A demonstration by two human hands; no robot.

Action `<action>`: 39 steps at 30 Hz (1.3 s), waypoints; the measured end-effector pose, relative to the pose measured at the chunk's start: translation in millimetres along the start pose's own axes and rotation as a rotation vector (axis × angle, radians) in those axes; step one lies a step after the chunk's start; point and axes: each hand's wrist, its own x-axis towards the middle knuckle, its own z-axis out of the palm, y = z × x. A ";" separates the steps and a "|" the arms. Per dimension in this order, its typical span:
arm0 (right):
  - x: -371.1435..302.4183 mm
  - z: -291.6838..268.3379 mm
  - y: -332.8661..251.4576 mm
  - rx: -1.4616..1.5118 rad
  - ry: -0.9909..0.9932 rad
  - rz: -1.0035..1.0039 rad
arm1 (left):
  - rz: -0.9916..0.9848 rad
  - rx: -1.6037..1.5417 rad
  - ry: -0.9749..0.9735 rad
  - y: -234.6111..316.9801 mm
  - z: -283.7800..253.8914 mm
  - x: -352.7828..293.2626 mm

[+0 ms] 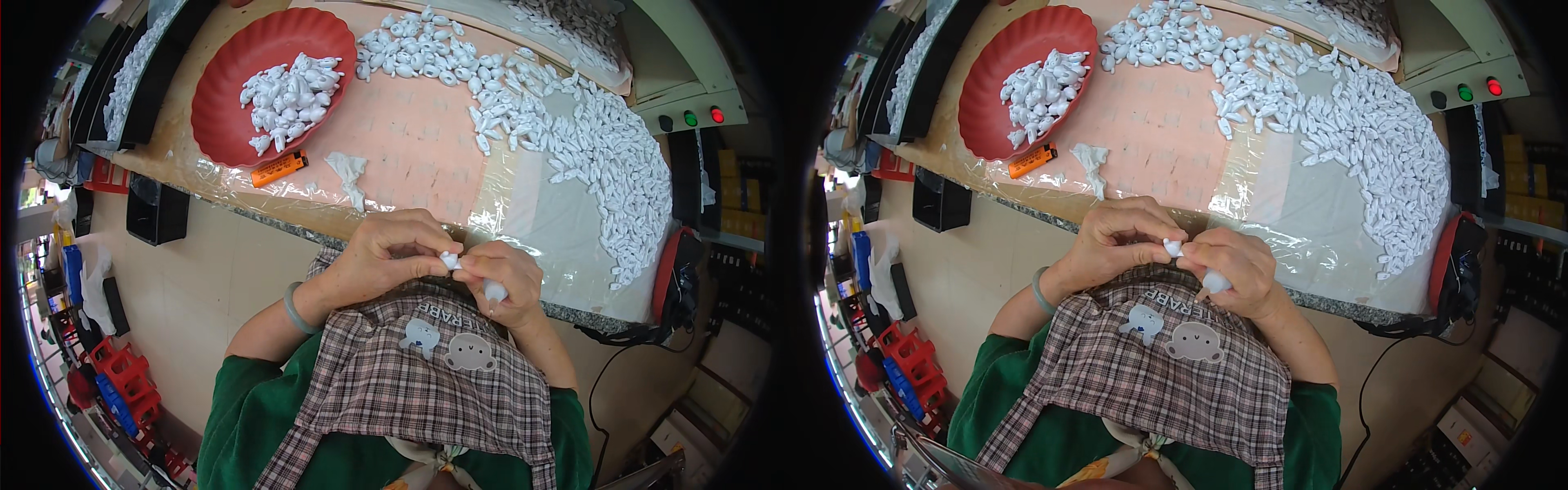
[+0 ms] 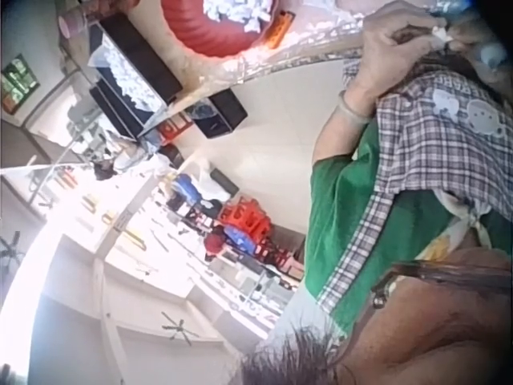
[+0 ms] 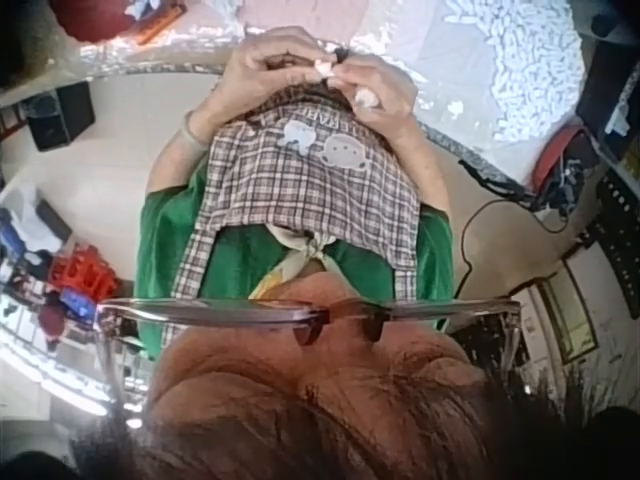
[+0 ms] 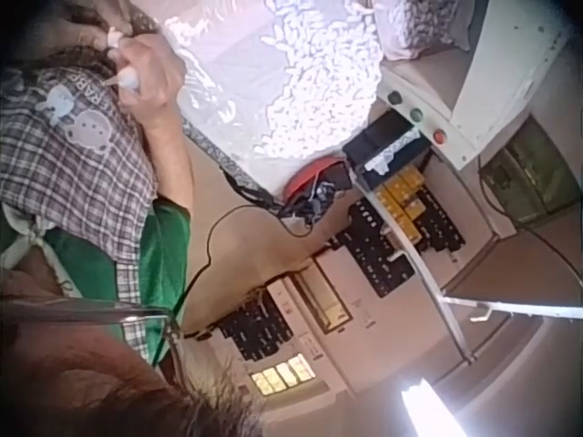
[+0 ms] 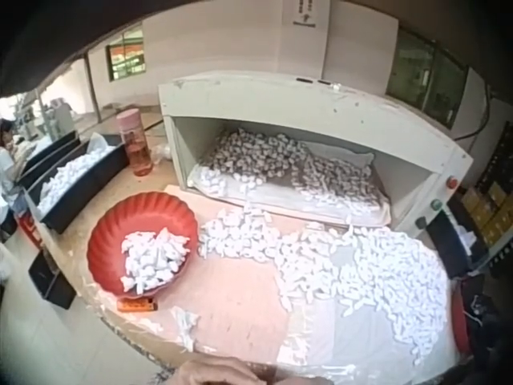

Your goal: Applying glue to small white plastic components at a factory workbench.

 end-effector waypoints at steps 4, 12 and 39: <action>2.4 2.8 0.6 -0.018 0.009 -0.022 | 0.041 0.006 -0.002 -0.4 -3.4 0.4; 1.7 4.5 -0.9 0.074 0.030 0.163 | 0.093 -0.088 0.019 -3.3 -10.6 3.0; -10.1 11.3 13.8 0.006 0.033 0.234 | 0.242 -0.004 0.202 11.0 -27.4 3.4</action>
